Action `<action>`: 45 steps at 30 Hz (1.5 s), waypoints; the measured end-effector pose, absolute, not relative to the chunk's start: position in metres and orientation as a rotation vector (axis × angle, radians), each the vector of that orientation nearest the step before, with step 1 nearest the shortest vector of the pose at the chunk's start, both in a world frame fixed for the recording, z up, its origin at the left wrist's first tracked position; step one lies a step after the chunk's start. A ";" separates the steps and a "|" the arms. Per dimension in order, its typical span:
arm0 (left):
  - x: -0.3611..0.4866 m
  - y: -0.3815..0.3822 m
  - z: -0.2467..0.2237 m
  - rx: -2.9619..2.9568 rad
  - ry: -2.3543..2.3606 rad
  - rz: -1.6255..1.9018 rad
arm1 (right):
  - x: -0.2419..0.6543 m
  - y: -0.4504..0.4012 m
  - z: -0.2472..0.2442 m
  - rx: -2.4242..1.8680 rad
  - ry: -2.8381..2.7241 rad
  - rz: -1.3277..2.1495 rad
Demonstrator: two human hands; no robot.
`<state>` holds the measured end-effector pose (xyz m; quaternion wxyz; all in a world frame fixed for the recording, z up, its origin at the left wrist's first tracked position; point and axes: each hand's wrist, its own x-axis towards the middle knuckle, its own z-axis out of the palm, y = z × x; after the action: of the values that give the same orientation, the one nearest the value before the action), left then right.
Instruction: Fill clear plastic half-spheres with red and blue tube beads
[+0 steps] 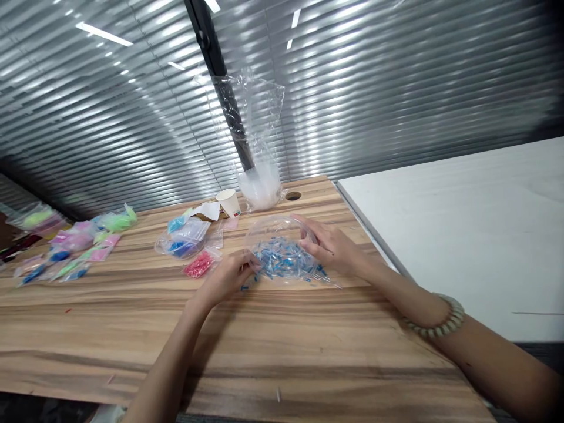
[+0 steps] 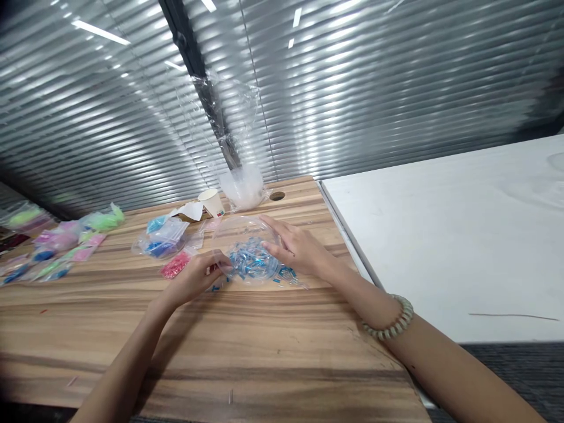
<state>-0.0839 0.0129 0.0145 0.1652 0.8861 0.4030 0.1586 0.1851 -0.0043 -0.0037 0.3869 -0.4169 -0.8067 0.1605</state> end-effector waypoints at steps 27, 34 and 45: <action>-0.069 0.002 0.021 2.438 1.068 0.409 | 0.183 -0.007 0.001 -0.989 -1.900 0.484; -0.067 0.002 0.021 2.470 1.005 0.414 | 0.180 -0.007 0.004 -0.942 -1.860 0.577; -0.068 0.005 0.010 2.537 0.969 0.461 | 0.183 -0.002 -0.001 -0.966 -1.880 0.519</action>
<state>-0.0677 0.0046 0.0099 0.1924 0.9037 0.3453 0.1643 0.1826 -0.0018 -0.0007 0.4642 -0.3932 -0.7650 0.2112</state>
